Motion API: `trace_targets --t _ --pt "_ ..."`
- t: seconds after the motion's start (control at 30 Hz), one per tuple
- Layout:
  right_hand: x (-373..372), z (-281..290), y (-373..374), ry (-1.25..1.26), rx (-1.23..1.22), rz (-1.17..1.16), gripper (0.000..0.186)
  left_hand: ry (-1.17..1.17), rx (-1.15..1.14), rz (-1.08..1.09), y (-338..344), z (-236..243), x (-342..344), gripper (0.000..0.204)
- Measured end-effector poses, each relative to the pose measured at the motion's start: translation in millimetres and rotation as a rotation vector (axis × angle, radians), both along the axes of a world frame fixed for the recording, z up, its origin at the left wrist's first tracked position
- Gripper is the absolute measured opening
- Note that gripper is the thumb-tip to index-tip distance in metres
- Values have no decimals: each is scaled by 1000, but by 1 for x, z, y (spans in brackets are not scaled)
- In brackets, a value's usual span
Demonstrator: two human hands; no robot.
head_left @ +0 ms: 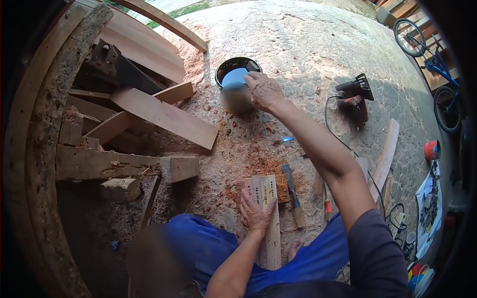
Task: The person sands a wooden component using a power sander, rubs a liquid substance from a metal can onto another wood piece with their hand, and then carves or splits wood by striking an axe with a hammer.
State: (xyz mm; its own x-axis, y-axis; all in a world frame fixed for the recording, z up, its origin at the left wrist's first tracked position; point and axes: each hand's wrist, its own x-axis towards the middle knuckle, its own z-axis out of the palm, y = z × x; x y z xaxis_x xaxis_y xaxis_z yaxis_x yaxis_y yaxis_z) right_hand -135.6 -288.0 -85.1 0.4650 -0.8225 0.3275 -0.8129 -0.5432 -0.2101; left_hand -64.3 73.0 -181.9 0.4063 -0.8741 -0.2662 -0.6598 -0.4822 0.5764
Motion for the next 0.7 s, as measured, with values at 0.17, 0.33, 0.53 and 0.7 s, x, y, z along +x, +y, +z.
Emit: trace_targets --t 0.17,0.33,0.53,0.7 --pt "55 -27 -38 357 237 96 25 10 9 12 7 -4 8 118" --pt "59 -31 -47 424 317 130 26 -7 14 6 5 -6 9 117" --pt "62 -27 -15 416 322 178 24 -48 -28 -8 4 -8 9 115" --pt "60 -21 16 424 321 171 24 -44 2 9 4 -5 9 112"
